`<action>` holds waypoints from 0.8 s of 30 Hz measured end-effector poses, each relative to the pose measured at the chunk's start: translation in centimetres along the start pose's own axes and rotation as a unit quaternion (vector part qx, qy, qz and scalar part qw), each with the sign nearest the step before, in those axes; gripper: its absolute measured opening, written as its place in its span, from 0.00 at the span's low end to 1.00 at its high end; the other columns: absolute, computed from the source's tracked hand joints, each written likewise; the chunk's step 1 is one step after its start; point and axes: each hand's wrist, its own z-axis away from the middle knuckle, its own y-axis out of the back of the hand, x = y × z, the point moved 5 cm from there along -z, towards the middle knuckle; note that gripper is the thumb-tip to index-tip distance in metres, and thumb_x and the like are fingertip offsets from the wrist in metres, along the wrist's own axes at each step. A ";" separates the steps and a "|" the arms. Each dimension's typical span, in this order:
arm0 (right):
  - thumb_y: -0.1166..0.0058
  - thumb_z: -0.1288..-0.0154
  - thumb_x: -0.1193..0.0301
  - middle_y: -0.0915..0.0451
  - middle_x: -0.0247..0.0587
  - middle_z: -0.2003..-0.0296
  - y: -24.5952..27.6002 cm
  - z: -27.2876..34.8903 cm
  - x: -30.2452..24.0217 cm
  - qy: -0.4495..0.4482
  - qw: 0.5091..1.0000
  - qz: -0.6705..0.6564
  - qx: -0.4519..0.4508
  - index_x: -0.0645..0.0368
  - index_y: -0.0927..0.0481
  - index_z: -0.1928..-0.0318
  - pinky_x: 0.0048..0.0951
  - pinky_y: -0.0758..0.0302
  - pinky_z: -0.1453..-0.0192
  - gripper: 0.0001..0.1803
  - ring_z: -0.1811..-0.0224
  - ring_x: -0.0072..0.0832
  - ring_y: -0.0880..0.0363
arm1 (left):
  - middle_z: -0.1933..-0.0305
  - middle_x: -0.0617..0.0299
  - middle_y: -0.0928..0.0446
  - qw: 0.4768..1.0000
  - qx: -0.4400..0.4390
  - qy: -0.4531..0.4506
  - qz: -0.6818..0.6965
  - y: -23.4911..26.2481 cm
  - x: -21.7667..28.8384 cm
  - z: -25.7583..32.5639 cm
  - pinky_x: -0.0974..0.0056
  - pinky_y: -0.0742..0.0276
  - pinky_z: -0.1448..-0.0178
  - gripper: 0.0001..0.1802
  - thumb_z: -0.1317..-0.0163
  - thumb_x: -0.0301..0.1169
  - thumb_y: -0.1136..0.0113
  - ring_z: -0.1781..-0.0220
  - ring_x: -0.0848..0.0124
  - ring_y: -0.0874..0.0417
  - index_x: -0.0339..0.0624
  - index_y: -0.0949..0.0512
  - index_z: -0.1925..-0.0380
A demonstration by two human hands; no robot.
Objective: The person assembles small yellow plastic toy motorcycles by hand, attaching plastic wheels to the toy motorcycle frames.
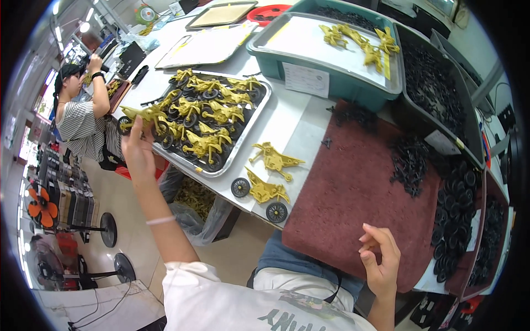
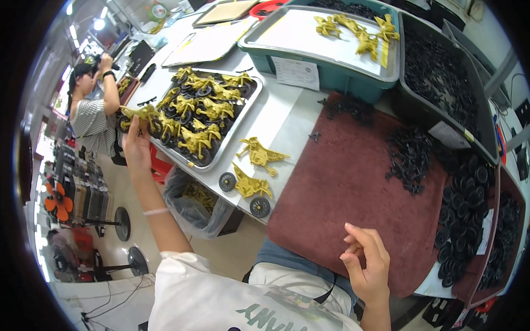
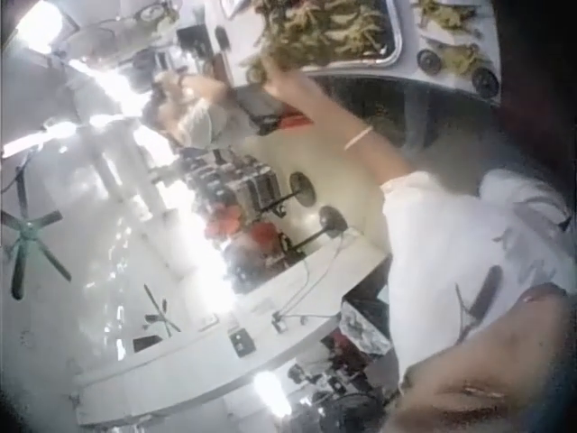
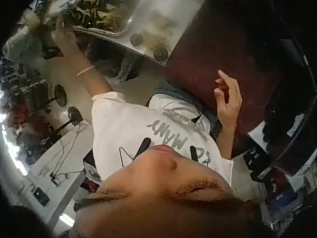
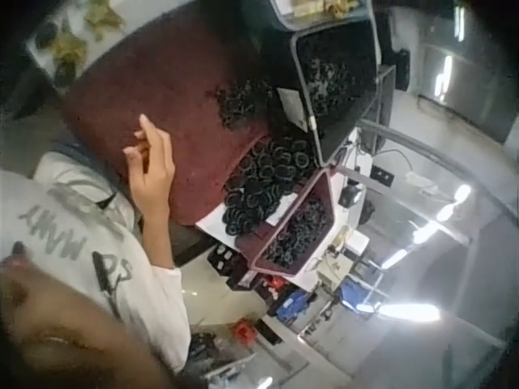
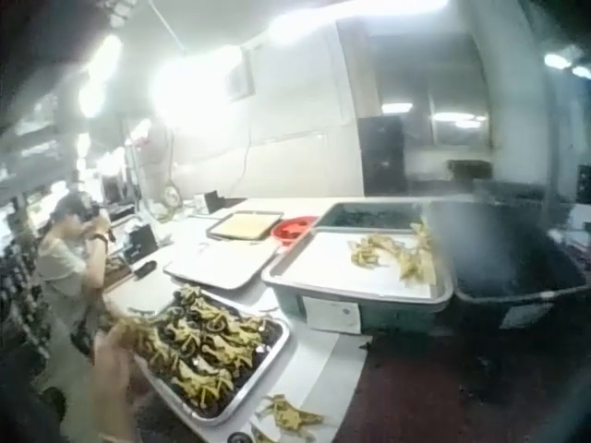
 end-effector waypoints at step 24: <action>0.48 0.27 0.74 0.19 0.42 0.59 -3.6 -3.7 -1.4 0.032 0.985 0.143 -0.090 0.61 0.16 0.51 0.26 0.24 0.57 0.10 0.61 0.29 0.20 | 0.33 0.49 0.30 0.769 -0.192 -0.015 -0.609 -1.7 -10.5 -13.5 0.38 0.48 0.25 0.27 0.30 0.53 0.55 0.30 0.49 0.33 0.53 0.26 0.38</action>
